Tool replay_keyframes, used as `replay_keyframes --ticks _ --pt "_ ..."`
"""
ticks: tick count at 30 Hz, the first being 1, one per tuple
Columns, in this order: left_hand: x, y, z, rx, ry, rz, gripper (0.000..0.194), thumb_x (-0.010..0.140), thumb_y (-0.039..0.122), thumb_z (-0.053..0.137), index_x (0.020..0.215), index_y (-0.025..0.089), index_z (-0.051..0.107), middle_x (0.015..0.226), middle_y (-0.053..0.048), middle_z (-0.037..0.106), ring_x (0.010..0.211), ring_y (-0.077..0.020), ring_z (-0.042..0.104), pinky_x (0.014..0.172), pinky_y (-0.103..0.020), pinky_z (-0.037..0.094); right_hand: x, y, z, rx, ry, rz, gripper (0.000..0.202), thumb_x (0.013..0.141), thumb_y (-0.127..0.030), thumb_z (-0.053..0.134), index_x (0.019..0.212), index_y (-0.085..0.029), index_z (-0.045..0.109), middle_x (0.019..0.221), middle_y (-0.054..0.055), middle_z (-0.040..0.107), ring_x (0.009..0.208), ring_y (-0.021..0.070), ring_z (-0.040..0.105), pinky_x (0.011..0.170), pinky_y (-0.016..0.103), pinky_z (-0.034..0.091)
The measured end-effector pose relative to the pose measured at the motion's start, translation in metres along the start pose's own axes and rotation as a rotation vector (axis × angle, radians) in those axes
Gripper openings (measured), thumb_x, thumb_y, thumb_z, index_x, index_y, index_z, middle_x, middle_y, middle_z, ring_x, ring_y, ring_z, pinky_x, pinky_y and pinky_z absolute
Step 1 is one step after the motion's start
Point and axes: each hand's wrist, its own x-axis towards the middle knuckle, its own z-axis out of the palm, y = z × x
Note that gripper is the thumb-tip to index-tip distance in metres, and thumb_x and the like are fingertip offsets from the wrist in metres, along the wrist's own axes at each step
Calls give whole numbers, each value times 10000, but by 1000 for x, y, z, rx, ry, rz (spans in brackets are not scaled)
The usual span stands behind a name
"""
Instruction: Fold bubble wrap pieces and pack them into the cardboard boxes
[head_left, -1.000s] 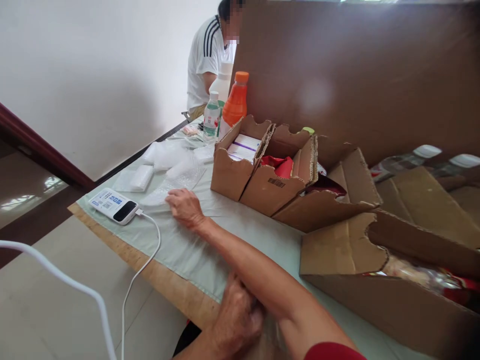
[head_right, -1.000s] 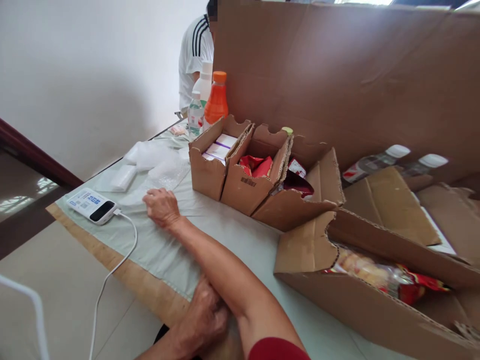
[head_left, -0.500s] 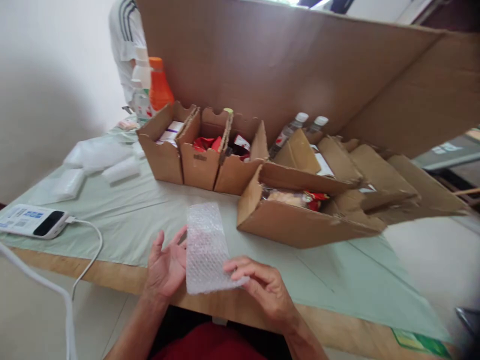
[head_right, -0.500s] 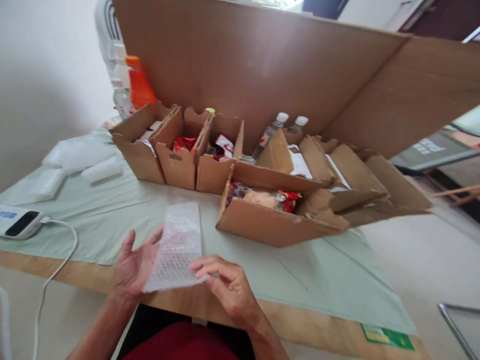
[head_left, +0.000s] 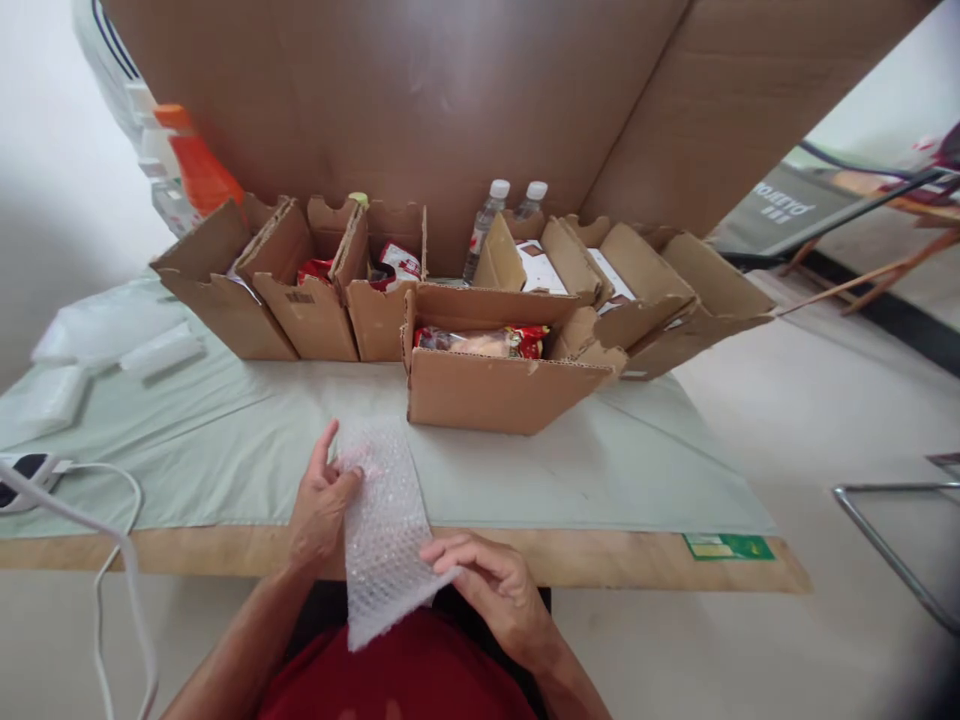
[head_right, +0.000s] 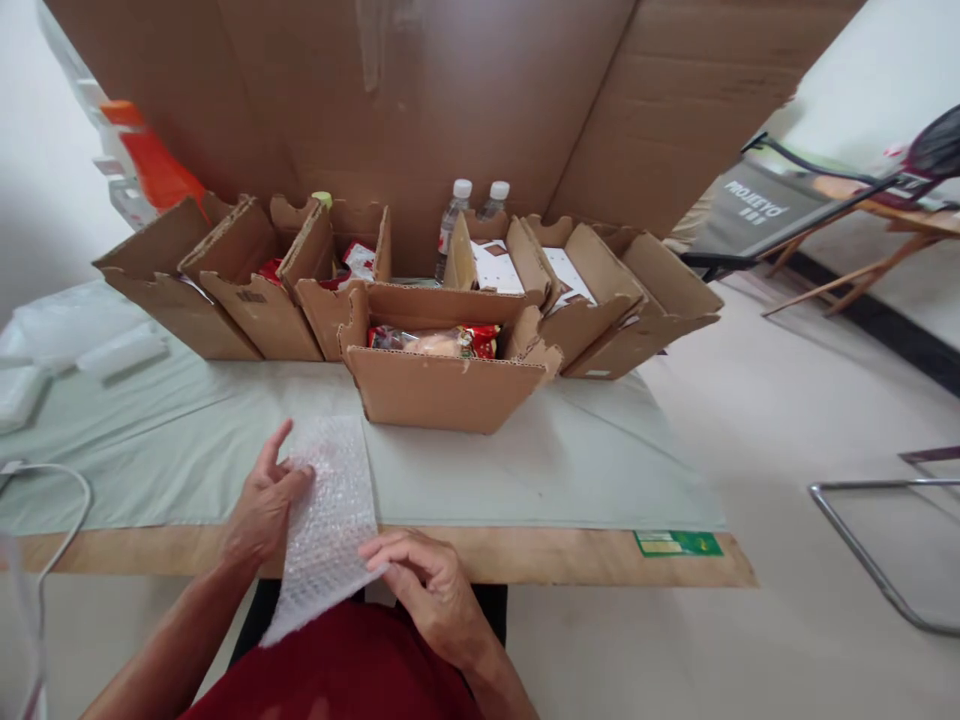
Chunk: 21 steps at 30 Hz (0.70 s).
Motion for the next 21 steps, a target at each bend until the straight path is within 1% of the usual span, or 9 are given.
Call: replay_keyframes --ticks 3,6,10,12,14,16,18,19,21 --pt "7 8 -5 58 15 149 960 777 323 722 1617 255 263 1101 -57 758 677 -92 638 644 -224 476 9 -3 7 -1 -13 -56 173 1005 -275 600 957 -255 765 1081 59 794 1034 187 744 945 344 588" --pt "30 20 -10 171 15 282 905 826 329 674 1619 246 247 1242 -119 727 787 -135 687 728 -282 520 24 -3 20 -59 24 -80 184 997 -287 591 956 -250 767 1148 78 778 1133 216 713 1022 391 556" --pt "57 25 -25 335 100 306 875 808 341 694 1582 163 325 1380 -198 633 1043 -229 680 881 -386 533 49 12 39 -84 167 3 206 972 -285 577 940 -234 774 1154 75 779 1127 219 711 1011 364 556" --pt "53 20 -42 338 97 335 786 840 385 686 1543 176 401 1423 -187 609 1192 -269 637 987 -433 506 59 21 45 -99 197 71 217 955 -306 581 961 -226 782 1115 67 789 1044 217 728 952 347 579" --pt "35 11 -60 362 0 353 666 882 444 661 1485 213 498 1423 -158 628 1251 -294 610 1050 -471 475 65 28 48 -121 186 132 245 947 -342 580 995 -222 788 1010 53 795 893 202 734 854 326 603" --pt "13 1 -75 393 -124 348 631 878 476 674 1451 244 549 1414 -141 649 1246 -315 607 1068 -498 463 69 31 49 -137 183 174 270 943 -381 579 997 -214 785 874 34 775 739 179 708 739 294 604" --pt "-3 -7 -80 428 -194 341 681 846 450 712 1476 271 525 1394 -124 667 1227 -315 613 1069 -501 462 72 32 48 -149 192 204 284 945 -416 580 967 -205 768 765 16 736 655 166 685 665 270 587" --pt "-7 -10 -79 452 -195 347 697 840 420 716 1489 276 508 1362 -114 684 1209 -304 622 1065 -491 466 74 32 48 -155 197 218 288 947 -429 580 955 -202 756 738 9 720 626 160 679 641 262 577" --pt "-6 -12 -71 515 -146 360 629 862 361 671 1464 254 527 1213 -88 732 1094 -259 663 1015 -445 497 79 32 49 -163 204 243 291 950 -444 577 937 -198 732 730 -1 701 578 148 669 601 252 560"
